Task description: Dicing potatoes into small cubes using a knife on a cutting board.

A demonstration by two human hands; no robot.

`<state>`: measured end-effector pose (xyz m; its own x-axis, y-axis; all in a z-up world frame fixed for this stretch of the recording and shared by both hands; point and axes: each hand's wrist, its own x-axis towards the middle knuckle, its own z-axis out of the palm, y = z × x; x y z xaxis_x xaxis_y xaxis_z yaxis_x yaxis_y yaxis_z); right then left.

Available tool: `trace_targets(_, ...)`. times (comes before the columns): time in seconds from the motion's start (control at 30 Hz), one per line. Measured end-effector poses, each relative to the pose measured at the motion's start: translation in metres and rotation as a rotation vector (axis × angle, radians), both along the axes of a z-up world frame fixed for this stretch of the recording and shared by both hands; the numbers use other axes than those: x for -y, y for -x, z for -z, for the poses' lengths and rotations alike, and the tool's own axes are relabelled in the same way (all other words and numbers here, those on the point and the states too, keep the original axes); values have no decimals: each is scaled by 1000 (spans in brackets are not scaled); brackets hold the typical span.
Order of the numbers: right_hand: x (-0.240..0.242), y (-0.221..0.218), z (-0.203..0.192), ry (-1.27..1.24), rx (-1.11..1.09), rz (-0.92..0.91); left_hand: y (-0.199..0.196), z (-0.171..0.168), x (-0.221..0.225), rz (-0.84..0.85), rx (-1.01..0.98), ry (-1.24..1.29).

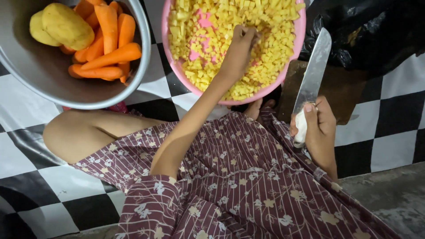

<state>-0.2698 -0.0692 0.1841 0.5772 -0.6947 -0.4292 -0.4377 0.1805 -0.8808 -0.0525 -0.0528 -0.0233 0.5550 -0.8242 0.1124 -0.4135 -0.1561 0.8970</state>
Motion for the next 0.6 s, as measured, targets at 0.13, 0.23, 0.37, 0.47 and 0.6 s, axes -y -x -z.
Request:
trace_targets(0.13,-2,-2,-2,-12,-11,11,-5,-37,-20,26,79,-95)
trace_targets(0.23,-4,-3,-2,11,-17,1,-7,-40,-23,16,260,-151)
trace_targets(0.37,-5,-3,-1,35,-12,-18,-19,-27,-14,-114,420,-99)
trace_targets(0.47,-3,1,7,68,-8,-33,-39,-39,-5,-246,455,88)
trace_targets(0.6,-3,-1,8,107,-53,-12,-58,-27,32,-349,474,61)
